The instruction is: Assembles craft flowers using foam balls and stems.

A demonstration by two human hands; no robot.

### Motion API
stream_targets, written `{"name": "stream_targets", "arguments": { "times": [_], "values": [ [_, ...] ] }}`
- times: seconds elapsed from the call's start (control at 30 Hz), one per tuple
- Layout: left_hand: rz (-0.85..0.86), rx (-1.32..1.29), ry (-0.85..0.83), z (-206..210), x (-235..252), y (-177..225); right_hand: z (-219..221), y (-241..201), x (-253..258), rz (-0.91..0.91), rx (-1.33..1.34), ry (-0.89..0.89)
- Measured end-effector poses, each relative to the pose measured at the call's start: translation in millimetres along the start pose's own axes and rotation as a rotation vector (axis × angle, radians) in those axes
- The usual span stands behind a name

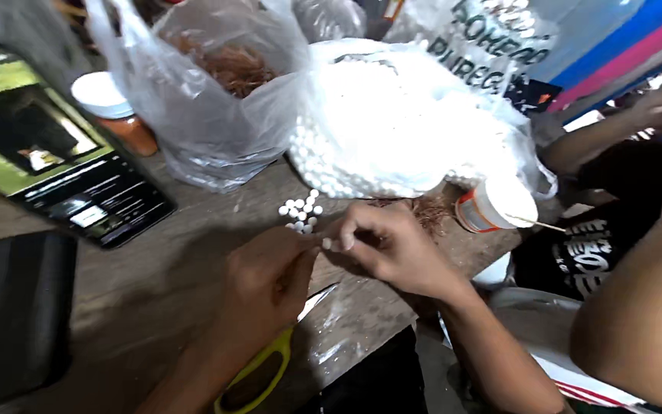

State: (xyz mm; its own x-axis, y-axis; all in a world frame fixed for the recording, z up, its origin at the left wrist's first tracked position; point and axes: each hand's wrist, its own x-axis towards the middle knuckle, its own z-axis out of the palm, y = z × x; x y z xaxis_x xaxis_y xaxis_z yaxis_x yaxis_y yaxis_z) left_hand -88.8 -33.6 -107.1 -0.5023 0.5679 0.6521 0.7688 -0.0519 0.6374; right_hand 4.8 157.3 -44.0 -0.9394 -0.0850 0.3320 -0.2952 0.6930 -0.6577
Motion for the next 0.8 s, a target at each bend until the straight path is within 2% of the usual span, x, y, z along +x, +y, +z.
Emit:
{"name": "stream_targets", "arguments": {
  "times": [0.3, 0.43, 0.6, 0.8],
  "values": [
    [0.001, 0.012, 0.007, -2, 1, -3, 5, -6, 2, 0.055, 0.007, -0.016],
    [-0.059, -0.005, 0.055, -8, 5, -1, -10, 6, 8, 0.050, 0.013, 0.043],
    [-0.141, -0.026, 0.111, -15, 9, -13, -17, 23, 29, 0.186, -0.320, 0.090],
    [-0.157, -0.036, 0.134, -19, 11, -16, 18, 31, 52, 0.056, -0.710, -0.060]
  ]
}}
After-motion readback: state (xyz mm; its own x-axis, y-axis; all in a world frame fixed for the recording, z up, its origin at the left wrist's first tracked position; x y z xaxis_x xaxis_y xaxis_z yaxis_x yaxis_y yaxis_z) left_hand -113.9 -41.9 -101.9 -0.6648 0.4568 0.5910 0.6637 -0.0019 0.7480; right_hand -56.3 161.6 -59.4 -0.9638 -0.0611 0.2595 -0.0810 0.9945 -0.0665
